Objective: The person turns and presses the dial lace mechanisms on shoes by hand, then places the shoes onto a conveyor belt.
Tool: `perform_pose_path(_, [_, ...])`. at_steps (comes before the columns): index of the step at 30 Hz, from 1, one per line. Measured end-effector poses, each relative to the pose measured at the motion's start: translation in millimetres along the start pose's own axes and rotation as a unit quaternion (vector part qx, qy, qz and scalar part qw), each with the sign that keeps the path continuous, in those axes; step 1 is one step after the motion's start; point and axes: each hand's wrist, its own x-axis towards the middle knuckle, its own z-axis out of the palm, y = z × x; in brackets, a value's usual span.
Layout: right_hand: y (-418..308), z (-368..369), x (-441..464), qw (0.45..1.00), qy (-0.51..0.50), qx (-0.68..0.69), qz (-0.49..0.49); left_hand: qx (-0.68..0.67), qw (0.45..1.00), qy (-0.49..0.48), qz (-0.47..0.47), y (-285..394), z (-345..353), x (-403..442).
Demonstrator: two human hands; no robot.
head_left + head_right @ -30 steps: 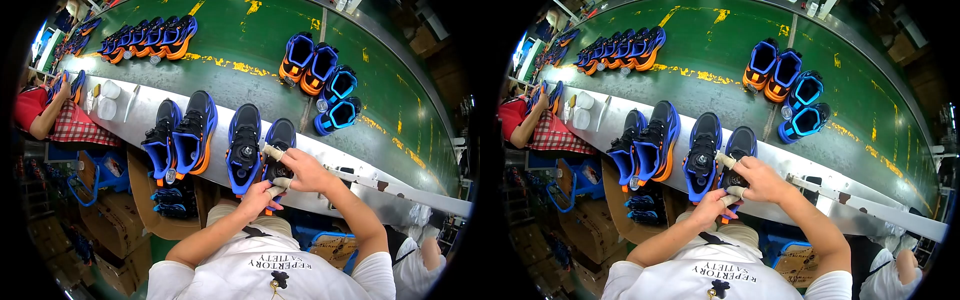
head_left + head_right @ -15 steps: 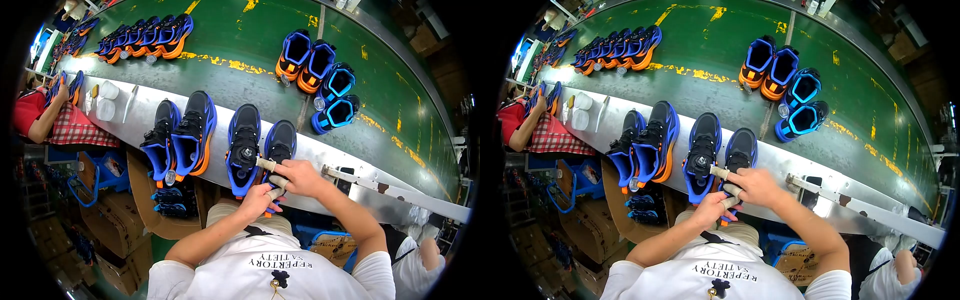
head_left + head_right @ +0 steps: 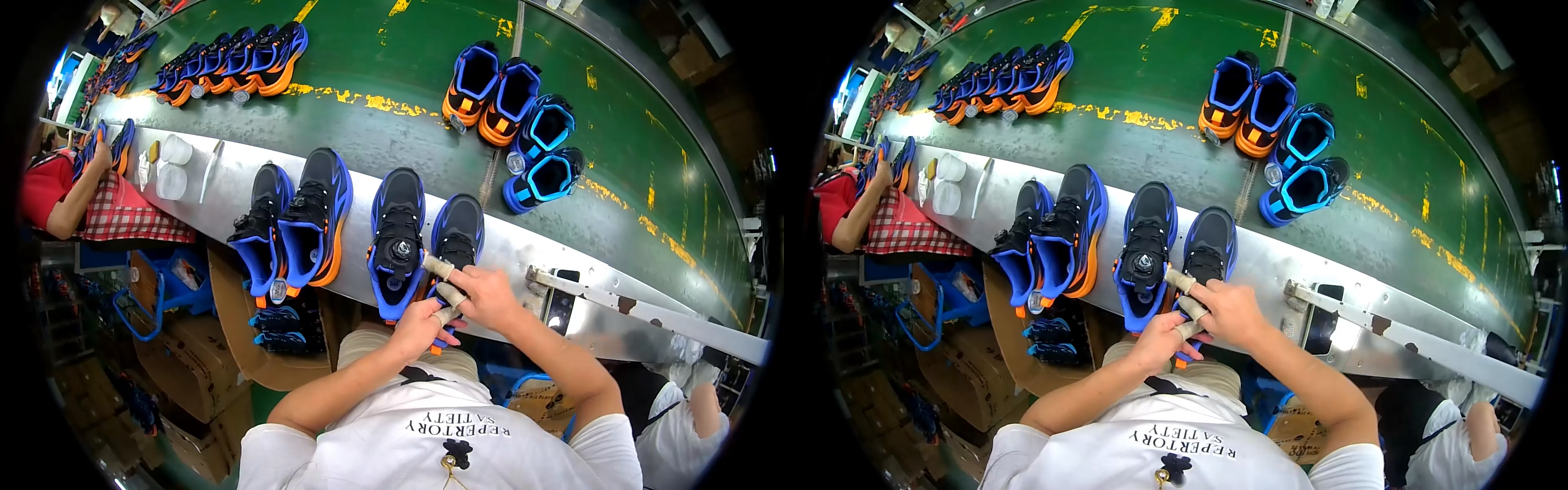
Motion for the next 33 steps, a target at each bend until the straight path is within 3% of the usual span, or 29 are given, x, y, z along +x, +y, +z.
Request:
perform_pose_path(2, [-2,1,-2,0.998,0.008,0.054,0.043,-0.013,1.0,-0.006,0.004,2,1,-2])
perform_pose_path(5, [-6,-41,9,0.996,-0.011,0.073,-0.049,-0.032,0.999,-0.012,0.005,9,7,-5])
perform_pose_path(9, [13,-32,11,0.989,-0.087,0.02,-0.114,-0.03,1.0,-0.002,-0.006,5,8,0])
perform_pose_path(13, [-8,-7,-8,0.999,0.011,-0.002,0.041,-0.028,1.0,0.005,0.011,-5,10,3])
perform_pose_path(16, [2,0,-11,0.991,0.037,0.111,0.058,-0.036,0.999,-0.006,0.001,-3,10,3])
perform_pose_path(19, [37,-14,-6,0.991,0.053,0.119,0.041,-0.089,0.996,-0.017,-0.019,16,16,-14])
perform_pose_path(22, [48,-48,-19,0.966,-0.003,0.081,0.245,0.072,0.993,-0.025,-0.086,38,14,-39])
perform_pose_path(23, [33,-56,-27,0.959,-0.034,0.138,0.245,0.145,0.989,-0.001,-0.034,35,12,-44])
perform_pose_path(24, [23,-48,-35,0.972,0.002,0.136,0.194,0.225,0.969,0.043,0.089,41,16,-46])
perform_pose_path(26, [3,-29,-47,0.985,0.077,0.128,0.088,0.371,0.859,0.125,0.329,60,27,-47])
perform_pose_path(27, [-2,-18,-43,0.981,0.099,0.134,0.097,0.442,0.788,0.142,0.405,63,26,-30])
perform_pose_path(28, [-1,-4,-42,0.98,0.137,0.111,0.093,0.486,0.749,0.129,0.431,61,27,-18])
perform_pose_path(30, [0,15,-38,0.967,0.16,0.137,0.145,0.537,0.758,0.119,0.35,61,32,2])
perform_pose_path(33, [-10,19,-42,0.953,0.207,0.156,0.155,0.568,0.752,0.103,0.318,68,35,8])
